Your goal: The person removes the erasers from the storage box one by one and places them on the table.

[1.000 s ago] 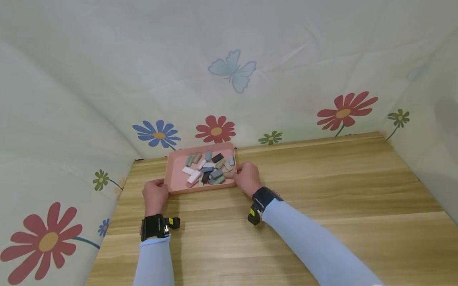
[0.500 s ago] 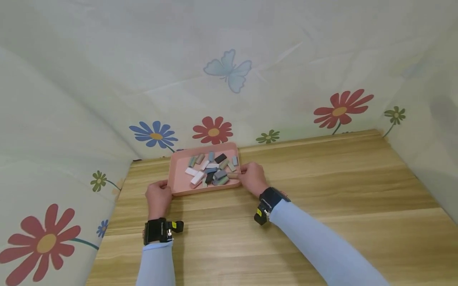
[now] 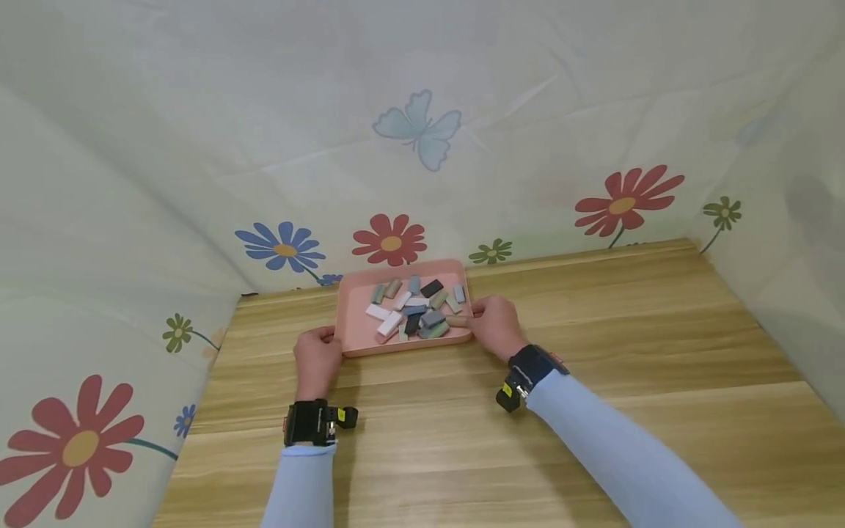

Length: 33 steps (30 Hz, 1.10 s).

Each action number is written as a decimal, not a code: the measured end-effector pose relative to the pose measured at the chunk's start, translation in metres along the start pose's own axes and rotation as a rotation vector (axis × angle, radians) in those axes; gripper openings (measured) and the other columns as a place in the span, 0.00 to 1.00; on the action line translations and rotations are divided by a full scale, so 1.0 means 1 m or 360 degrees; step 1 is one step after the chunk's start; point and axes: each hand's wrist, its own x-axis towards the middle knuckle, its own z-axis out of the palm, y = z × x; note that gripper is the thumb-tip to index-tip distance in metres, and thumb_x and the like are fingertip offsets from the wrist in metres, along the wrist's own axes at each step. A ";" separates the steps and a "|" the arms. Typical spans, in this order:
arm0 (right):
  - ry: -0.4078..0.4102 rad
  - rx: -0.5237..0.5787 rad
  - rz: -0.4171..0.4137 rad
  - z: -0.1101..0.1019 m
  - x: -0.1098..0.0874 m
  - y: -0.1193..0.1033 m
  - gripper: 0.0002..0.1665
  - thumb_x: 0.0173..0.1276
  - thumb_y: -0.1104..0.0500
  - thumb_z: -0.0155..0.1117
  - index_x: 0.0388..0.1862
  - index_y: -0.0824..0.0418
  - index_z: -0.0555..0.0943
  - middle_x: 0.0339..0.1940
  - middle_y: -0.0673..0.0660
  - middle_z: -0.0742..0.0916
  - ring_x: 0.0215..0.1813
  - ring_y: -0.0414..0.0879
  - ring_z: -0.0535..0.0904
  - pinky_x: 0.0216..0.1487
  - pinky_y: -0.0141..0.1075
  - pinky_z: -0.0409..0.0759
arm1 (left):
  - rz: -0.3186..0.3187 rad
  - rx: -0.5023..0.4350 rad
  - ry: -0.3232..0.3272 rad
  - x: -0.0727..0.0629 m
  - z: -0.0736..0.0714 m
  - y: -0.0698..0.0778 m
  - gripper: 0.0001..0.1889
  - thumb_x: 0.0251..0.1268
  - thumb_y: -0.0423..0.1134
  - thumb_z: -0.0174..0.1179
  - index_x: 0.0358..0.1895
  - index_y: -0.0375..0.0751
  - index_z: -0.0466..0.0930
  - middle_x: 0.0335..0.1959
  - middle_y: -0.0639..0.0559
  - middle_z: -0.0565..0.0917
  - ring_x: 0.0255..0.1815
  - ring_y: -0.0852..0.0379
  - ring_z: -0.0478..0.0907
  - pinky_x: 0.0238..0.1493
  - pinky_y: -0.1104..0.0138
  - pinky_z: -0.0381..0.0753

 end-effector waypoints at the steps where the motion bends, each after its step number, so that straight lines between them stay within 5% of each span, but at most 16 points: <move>1: 0.0006 -0.0016 0.0004 -0.002 0.000 0.002 0.14 0.59 0.59 0.66 0.43 0.65 0.84 0.36 0.58 0.86 0.28 0.44 0.76 0.25 0.31 0.72 | 0.0007 -0.0009 -0.0010 -0.001 0.002 0.001 0.15 0.60 0.32 0.51 0.48 0.34 0.81 0.36 0.41 0.85 0.32 0.53 0.82 0.25 0.68 0.78; 12: -0.0029 -0.0139 -0.0015 -0.018 0.000 0.009 0.16 0.60 0.55 0.65 0.43 0.65 0.83 0.35 0.58 0.85 0.29 0.45 0.76 0.26 0.31 0.72 | -0.0017 0.0066 -0.0102 -0.002 0.005 0.014 0.15 0.61 0.35 0.52 0.49 0.36 0.81 0.39 0.43 0.85 0.34 0.53 0.81 0.27 0.68 0.78; 20: -0.0101 -0.0581 -0.0370 -0.026 0.012 -0.018 0.23 0.59 0.56 0.65 0.52 0.65 0.80 0.41 0.57 0.85 0.30 0.46 0.76 0.28 0.34 0.71 | 0.0001 0.0161 -0.0148 0.010 0.001 0.012 0.15 0.64 0.43 0.55 0.47 0.38 0.82 0.36 0.44 0.84 0.25 0.54 0.79 0.24 0.67 0.75; 26: -0.0357 -0.1062 -0.0674 -0.017 0.019 -0.036 0.13 0.57 0.60 0.67 0.43 0.60 0.84 0.35 0.53 0.87 0.29 0.44 0.75 0.32 0.36 0.74 | -0.0002 0.0182 -0.0182 0.010 0.002 0.015 0.15 0.64 0.41 0.54 0.48 0.36 0.82 0.41 0.42 0.84 0.30 0.53 0.80 0.27 0.67 0.76; 33: -0.0291 -0.1352 -0.0877 0.003 0.025 -0.027 0.07 0.50 0.57 0.72 0.28 0.57 0.83 0.23 0.49 0.81 0.26 0.43 0.72 0.29 0.37 0.72 | -0.0015 0.0174 -0.0161 0.009 0.005 0.015 0.14 0.63 0.38 0.53 0.47 0.36 0.82 0.40 0.42 0.85 0.30 0.53 0.80 0.26 0.68 0.75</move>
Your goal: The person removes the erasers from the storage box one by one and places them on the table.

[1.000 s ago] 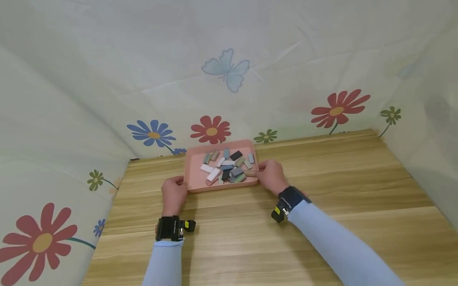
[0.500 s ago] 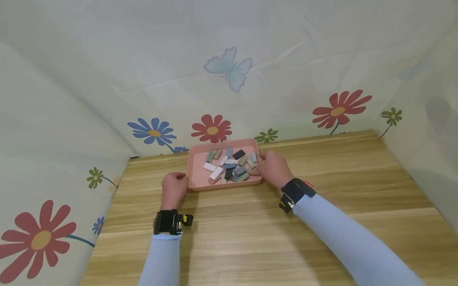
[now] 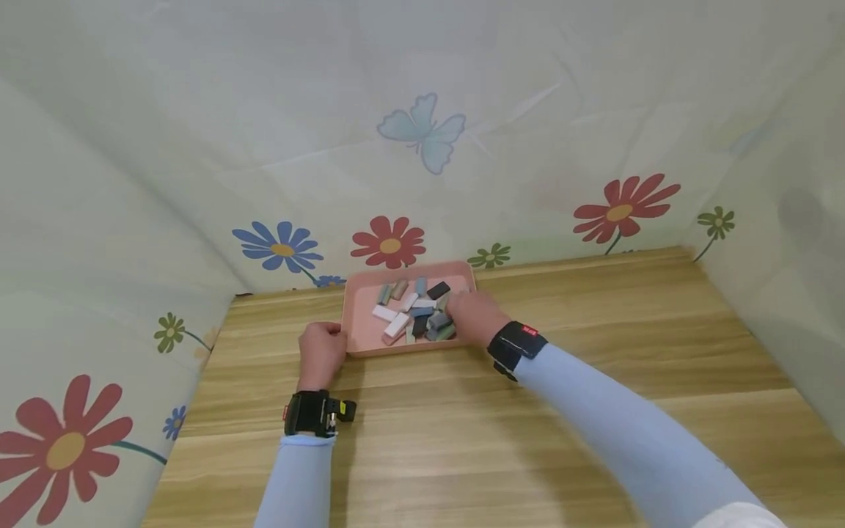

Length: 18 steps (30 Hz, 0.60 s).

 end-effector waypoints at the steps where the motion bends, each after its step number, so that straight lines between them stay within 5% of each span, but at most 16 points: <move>1: 0.0010 -0.0017 -0.0001 0.002 0.001 0.000 0.06 0.51 0.57 0.71 0.26 0.56 0.82 0.22 0.49 0.80 0.27 0.44 0.72 0.28 0.38 0.72 | -0.0001 0.0000 0.0001 0.000 0.000 0.000 0.14 0.63 0.38 0.53 0.47 0.35 0.82 0.39 0.42 0.85 0.30 0.53 0.80 0.25 0.68 0.75; 10: 0.0036 0.0021 0.0023 0.011 -0.001 0.009 0.03 0.53 0.63 0.68 0.28 0.57 0.84 0.24 0.49 0.81 0.30 0.44 0.72 0.32 0.39 0.74 | 0.0047 0.0026 0.0040 0.000 0.006 0.003 0.13 0.59 0.36 0.55 0.43 0.35 0.84 0.36 0.43 0.85 0.29 0.53 0.80 0.24 0.68 0.74; 18: 0.0000 0.0474 0.0054 -0.010 -0.004 0.009 0.09 0.61 0.65 0.60 0.38 0.59 0.85 0.34 0.51 0.86 0.31 0.43 0.76 0.34 0.35 0.75 | 0.0057 0.0034 0.0101 0.000 0.004 -0.002 0.13 0.61 0.37 0.56 0.44 0.35 0.84 0.40 0.41 0.85 0.37 0.50 0.81 0.32 0.63 0.78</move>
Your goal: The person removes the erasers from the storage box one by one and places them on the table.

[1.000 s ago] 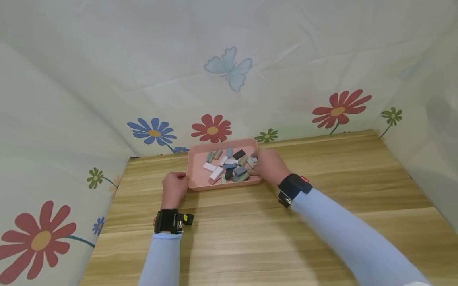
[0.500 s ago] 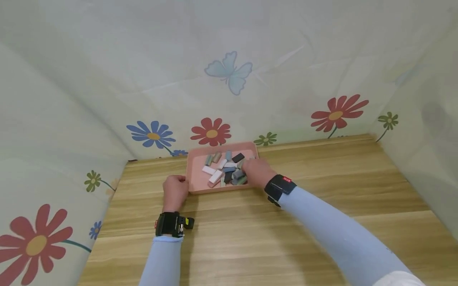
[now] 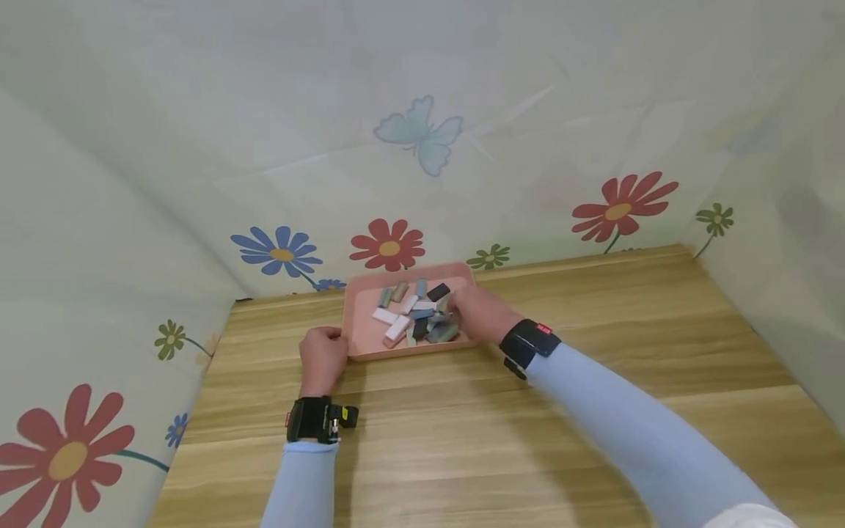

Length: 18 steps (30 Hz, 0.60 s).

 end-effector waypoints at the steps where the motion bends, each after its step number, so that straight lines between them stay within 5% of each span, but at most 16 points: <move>1: 0.0000 0.0057 0.0014 -0.005 -0.001 -0.001 0.11 0.62 0.66 0.59 0.41 0.59 0.84 0.37 0.52 0.86 0.34 0.43 0.77 0.35 0.35 0.76 | -0.0001 -0.0005 0.0000 0.000 0.000 0.000 0.13 0.61 0.37 0.56 0.44 0.35 0.84 0.40 0.41 0.85 0.37 0.49 0.81 0.32 0.63 0.78; 6: 0.0198 0.0122 0.0038 -0.032 -0.006 0.006 0.14 0.64 0.64 0.58 0.48 0.60 0.82 0.44 0.55 0.86 0.43 0.46 0.81 0.45 0.39 0.78 | -0.0021 -0.0015 -0.0013 0.000 0.001 -0.003 0.13 0.62 0.38 0.55 0.44 0.36 0.83 0.40 0.42 0.85 0.35 0.50 0.80 0.30 0.65 0.76; 11: 0.0483 -0.0036 0.0008 -0.051 -0.013 0.041 0.13 0.63 0.62 0.60 0.46 0.62 0.83 0.40 0.58 0.87 0.41 0.49 0.83 0.43 0.42 0.80 | -0.0028 0.0007 -0.0012 0.000 0.001 -0.005 0.13 0.61 0.39 0.56 0.44 0.36 0.84 0.40 0.42 0.85 0.35 0.50 0.80 0.29 0.66 0.76; 18: 0.0561 0.0189 0.0314 -0.058 -0.029 0.103 0.15 0.63 0.61 0.59 0.47 0.66 0.82 0.45 0.63 0.86 0.46 0.54 0.82 0.47 0.48 0.79 | -0.0005 0.0016 -0.0040 -0.002 0.000 -0.002 0.14 0.62 0.39 0.55 0.44 0.35 0.83 0.39 0.42 0.85 0.33 0.51 0.80 0.28 0.66 0.75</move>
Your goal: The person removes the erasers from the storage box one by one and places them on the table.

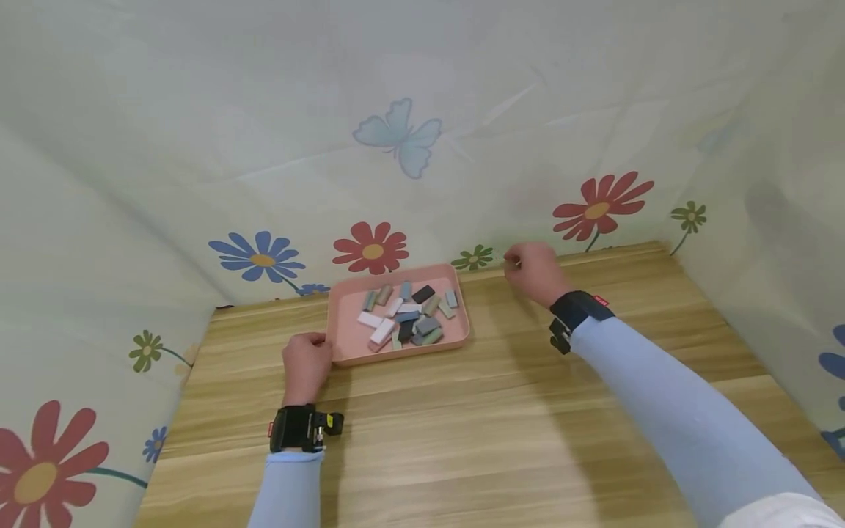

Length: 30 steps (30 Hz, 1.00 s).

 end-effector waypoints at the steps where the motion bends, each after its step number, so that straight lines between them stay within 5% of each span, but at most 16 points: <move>1: -0.0003 0.0024 0.0038 0.001 0.000 0.005 0.15 0.63 0.61 0.60 0.46 0.67 0.82 0.45 0.63 0.86 0.47 0.55 0.82 0.47 0.49 0.78 | -0.0004 0.0003 -0.0003 0.000 -0.001 0.000 0.14 0.63 0.39 0.55 0.44 0.35 0.83 0.39 0.41 0.85 0.32 0.51 0.80 0.27 0.66 0.75; 14: -0.0034 0.0010 0.0463 0.014 0.003 0.028 0.18 0.57 0.59 0.62 0.43 0.69 0.82 0.46 0.66 0.84 0.49 0.60 0.77 0.50 0.52 0.74 | -0.0055 -0.0007 -0.0078 0.001 -0.007 0.003 0.14 0.63 0.40 0.55 0.45 0.37 0.83 0.40 0.42 0.85 0.31 0.53 0.80 0.26 0.68 0.75; 25: -0.0034 -0.0026 0.0491 0.021 0.000 0.030 0.17 0.57 0.58 0.62 0.41 0.69 0.83 0.45 0.67 0.85 0.47 0.59 0.78 0.47 0.52 0.75 | 0.0003 0.0000 -0.0045 0.003 -0.005 -0.001 0.13 0.62 0.39 0.56 0.44 0.35 0.84 0.40 0.40 0.85 0.28 0.53 0.80 0.25 0.67 0.75; 30: -0.0029 -0.0028 0.0493 0.024 0.000 0.030 0.13 0.57 0.59 0.61 0.34 0.67 0.84 0.37 0.63 0.85 0.37 0.55 0.76 0.35 0.44 0.73 | -0.0009 -0.0002 -0.0049 0.004 -0.004 -0.001 0.13 0.61 0.39 0.57 0.43 0.35 0.84 0.38 0.41 0.85 0.27 0.54 0.79 0.24 0.68 0.73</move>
